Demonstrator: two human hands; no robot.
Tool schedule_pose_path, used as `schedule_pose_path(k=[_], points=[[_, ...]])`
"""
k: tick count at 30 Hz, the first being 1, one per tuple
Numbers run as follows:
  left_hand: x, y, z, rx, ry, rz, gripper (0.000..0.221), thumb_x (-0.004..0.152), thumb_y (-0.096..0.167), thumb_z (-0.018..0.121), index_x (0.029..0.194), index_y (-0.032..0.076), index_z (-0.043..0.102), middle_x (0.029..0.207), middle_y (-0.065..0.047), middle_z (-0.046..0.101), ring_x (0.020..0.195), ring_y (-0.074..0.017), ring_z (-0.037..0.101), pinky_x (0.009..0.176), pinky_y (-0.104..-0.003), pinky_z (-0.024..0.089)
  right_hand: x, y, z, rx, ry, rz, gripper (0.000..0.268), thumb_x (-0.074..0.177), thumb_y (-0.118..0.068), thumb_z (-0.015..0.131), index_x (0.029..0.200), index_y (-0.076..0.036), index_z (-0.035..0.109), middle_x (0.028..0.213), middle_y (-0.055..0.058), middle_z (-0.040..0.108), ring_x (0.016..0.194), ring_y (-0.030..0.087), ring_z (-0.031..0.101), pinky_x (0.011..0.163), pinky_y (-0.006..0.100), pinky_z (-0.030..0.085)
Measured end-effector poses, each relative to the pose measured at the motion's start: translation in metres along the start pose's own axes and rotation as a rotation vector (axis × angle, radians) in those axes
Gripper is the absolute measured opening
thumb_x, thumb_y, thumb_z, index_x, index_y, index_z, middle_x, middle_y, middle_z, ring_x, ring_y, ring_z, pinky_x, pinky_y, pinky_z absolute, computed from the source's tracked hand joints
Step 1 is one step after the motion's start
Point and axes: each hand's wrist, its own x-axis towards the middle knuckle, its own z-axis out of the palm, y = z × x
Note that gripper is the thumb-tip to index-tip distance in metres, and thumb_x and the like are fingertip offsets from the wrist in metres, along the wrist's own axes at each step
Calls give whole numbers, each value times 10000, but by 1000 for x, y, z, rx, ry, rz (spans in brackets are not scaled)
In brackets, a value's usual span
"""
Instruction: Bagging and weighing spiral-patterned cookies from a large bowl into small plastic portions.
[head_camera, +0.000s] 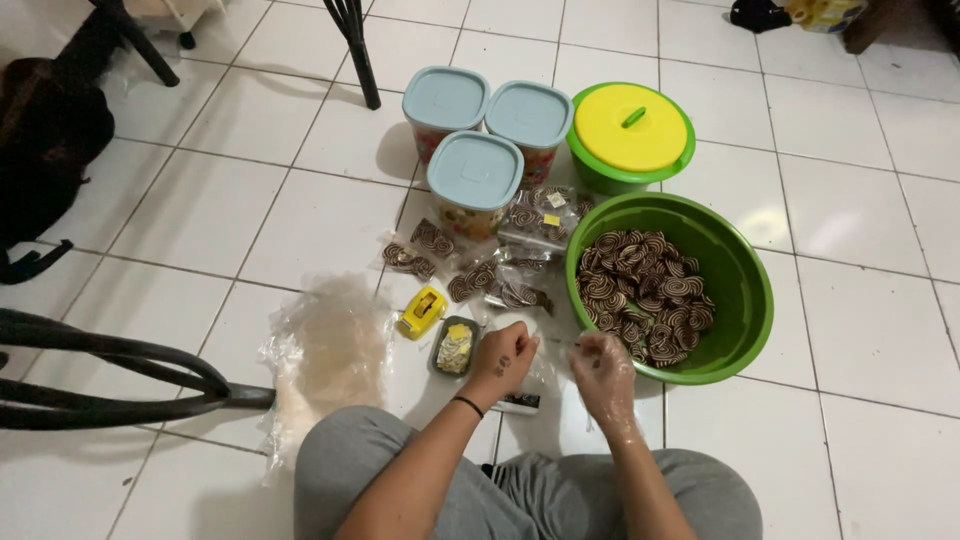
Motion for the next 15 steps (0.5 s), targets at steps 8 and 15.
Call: schedule_pose_path(k=[8, 15], points=[[-2, 3, 16, -41, 99, 85, 278, 860, 93, 673, 633, 82, 513, 509, -1, 495, 444, -145, 408, 440, -310, 366, -19, -98, -22, 51, -422, 124, 159, 847, -193, 718, 927, -119, 834, 852, 39, 807, 550, 99, 574, 500, 216, 480], [-14, 22, 17, 123, 35, 246, 127, 892, 84, 563, 781, 32, 531, 729, -121, 600, 611, -309, 559, 613, -425, 467, -23, -48, 5, 227, -158, 158, 443, 857, -44, 642, 1296, 13, 638, 1082, 112, 793, 967, 212, 781, 854, 298, 637]])
